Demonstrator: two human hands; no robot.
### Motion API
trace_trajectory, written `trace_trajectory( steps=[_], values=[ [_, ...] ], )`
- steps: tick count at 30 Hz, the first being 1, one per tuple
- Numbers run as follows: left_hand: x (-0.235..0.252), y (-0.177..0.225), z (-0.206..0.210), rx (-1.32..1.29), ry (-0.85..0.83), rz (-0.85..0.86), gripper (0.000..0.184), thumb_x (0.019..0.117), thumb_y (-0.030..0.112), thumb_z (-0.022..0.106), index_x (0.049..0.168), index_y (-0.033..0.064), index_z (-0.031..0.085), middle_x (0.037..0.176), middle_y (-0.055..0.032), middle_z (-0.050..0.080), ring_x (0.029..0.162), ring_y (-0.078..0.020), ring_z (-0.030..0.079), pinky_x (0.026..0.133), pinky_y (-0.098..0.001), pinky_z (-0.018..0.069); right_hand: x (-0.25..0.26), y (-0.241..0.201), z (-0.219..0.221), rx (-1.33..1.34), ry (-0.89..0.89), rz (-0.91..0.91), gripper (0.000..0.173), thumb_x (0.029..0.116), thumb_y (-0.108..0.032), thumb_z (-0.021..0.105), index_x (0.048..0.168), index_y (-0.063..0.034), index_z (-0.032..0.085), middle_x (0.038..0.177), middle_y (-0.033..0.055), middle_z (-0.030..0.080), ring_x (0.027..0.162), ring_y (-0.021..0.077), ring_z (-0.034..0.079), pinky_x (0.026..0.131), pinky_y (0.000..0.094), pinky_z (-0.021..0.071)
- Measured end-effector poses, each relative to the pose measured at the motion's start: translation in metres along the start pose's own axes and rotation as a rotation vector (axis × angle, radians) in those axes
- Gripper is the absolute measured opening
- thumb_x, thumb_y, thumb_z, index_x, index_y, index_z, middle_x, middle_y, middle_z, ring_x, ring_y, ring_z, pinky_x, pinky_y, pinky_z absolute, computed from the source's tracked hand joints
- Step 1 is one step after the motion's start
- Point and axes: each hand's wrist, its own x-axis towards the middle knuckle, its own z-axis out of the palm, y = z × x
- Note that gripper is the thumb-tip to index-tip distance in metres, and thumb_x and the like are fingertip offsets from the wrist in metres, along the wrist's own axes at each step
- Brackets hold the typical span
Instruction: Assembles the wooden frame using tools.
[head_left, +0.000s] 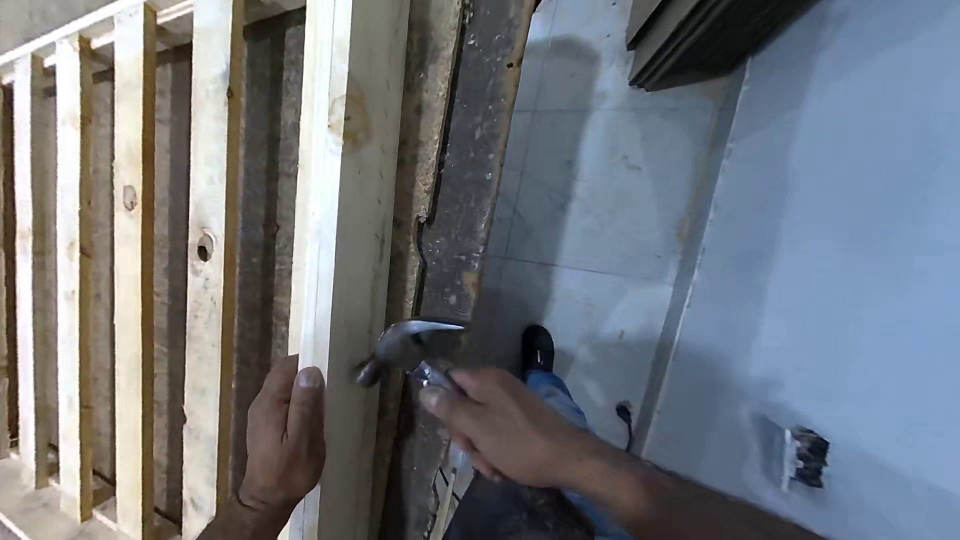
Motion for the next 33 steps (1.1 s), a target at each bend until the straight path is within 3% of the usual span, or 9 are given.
trace_trajectory(
  steps=[5, 9, 12, 14, 18, 22, 26, 29, 33],
  values=[
    [-0.003, 0.004, 0.001, 0.01, 0.008, -0.037, 0.049, 0.1065, 0.052, 0.033, 0.107, 0.0154, 0.066, 0.075, 0.0082, 0.064, 0.064, -0.0018, 0.064, 0.056, -0.0254, 0.0564, 0.01, 0.01, 0.024, 0.458, 0.542, -0.331, 0.045, 0.1094, -0.045, 0.038, 0.099, -0.006, 0.057, 0.06, 0.0038, 0.058, 0.045, 0.0176, 0.06, 0.045, 0.0367, 0.0581],
    [-0.003, 0.004, 0.0, 0.033, -0.002, -0.036, 0.055, 0.106, 0.054, 0.032, 0.109, 0.0097, 0.065, 0.079, 0.0046, 0.065, 0.068, -0.0041, 0.065, 0.061, -0.0293, 0.0578, 0.015, 0.025, 0.042, 0.165, 0.18, -0.19, 0.04, 0.1069, -0.041, 0.047, 0.106, -0.0033, 0.061, 0.069, 0.0025, 0.057, 0.056, 0.0152, 0.059, 0.054, 0.0353, 0.055],
    [-0.002, 0.002, 0.001, 0.041, 0.005, -0.046, 0.055, 0.1058, 0.054, 0.032, 0.109, 0.011, 0.065, 0.077, 0.0057, 0.064, 0.066, -0.0031, 0.064, 0.059, -0.0276, 0.0572, 0.013, 0.025, 0.036, 0.333, 0.453, -0.322, 0.04, 0.1073, -0.036, 0.044, 0.089, -0.0038, 0.061, 0.061, 0.0002, 0.059, 0.05, 0.013, 0.06, 0.049, 0.0328, 0.0562],
    [-0.004, 0.003, 0.002, 0.045, 0.005, -0.061, 0.052, 0.1058, 0.053, 0.032, 0.109, 0.0128, 0.065, 0.077, 0.0066, 0.065, 0.066, -0.0029, 0.065, 0.059, -0.0274, 0.0577, 0.022, 0.024, 0.056, 0.509, 0.59, -0.432, 0.043, 0.1097, -0.038, 0.039, 0.09, -0.0036, 0.056, 0.058, 0.0011, 0.06, 0.046, 0.0154, 0.062, 0.046, 0.0357, 0.0588],
    [-0.002, 0.005, 0.002, 0.046, 0.01, -0.043, 0.055, 0.1062, 0.053, 0.031, 0.109, 0.0107, 0.065, 0.078, 0.0057, 0.064, 0.068, -0.0032, 0.064, 0.061, -0.0282, 0.0572, 0.032, 0.037, 0.071, 0.315, 0.279, -0.302, 0.042, 0.1058, -0.041, 0.047, 0.104, -0.0015, 0.061, 0.068, 0.0026, 0.058, 0.055, 0.0157, 0.06, 0.053, 0.037, 0.0559],
    [-0.003, 0.002, 0.003, 0.036, 0.012, -0.062, 0.052, 0.1064, 0.052, 0.032, 0.11, 0.0128, 0.065, 0.077, 0.0061, 0.065, 0.065, -0.0034, 0.065, 0.058, -0.0277, 0.058, 0.034, 0.024, 0.068, 0.487, 0.475, -0.431, 0.036, 0.1082, -0.026, 0.038, 0.086, -0.003, 0.056, 0.059, -0.0001, 0.059, 0.048, 0.013, 0.061, 0.047, 0.0325, 0.0581],
    [0.0, 0.004, 0.002, 0.024, 0.015, -0.068, 0.051, 0.1059, 0.051, 0.031, 0.107, 0.0128, 0.065, 0.077, 0.0047, 0.064, 0.065, -0.0052, 0.065, 0.058, -0.0297, 0.0578, 0.035, 0.028, 0.066, 0.264, 0.251, -0.274, 0.041, 0.1075, -0.04, 0.046, 0.097, -0.0032, 0.062, 0.067, 0.0012, 0.06, 0.056, 0.0132, 0.061, 0.054, 0.0332, 0.0568],
    [-0.002, 0.002, 0.0, 0.071, 0.018, -0.063, 0.053, 0.1056, 0.052, 0.031, 0.108, 0.012, 0.066, 0.076, 0.0044, 0.063, 0.066, -0.005, 0.063, 0.06, -0.0304, 0.0564, 0.03, 0.027, 0.078, 0.421, 0.419, -0.361, 0.041, 0.1098, -0.031, 0.038, 0.086, -0.0034, 0.058, 0.059, 0.0015, 0.06, 0.049, 0.0129, 0.061, 0.049, 0.0312, 0.0566],
    [-0.001, 0.008, -0.001, 0.094, -0.005, -0.089, 0.05, 0.1079, 0.046, 0.032, 0.113, 0.0098, 0.066, 0.081, -0.0024, 0.064, 0.073, -0.0145, 0.064, 0.068, -0.0421, 0.0551, 0.032, 0.033, 0.084, 0.207, 0.248, -0.148, 0.039, 0.1104, -0.038, 0.043, 0.102, -0.0037, 0.06, 0.066, 0.003, 0.06, 0.053, 0.0135, 0.061, 0.055, 0.0314, 0.0563]
  ],
)
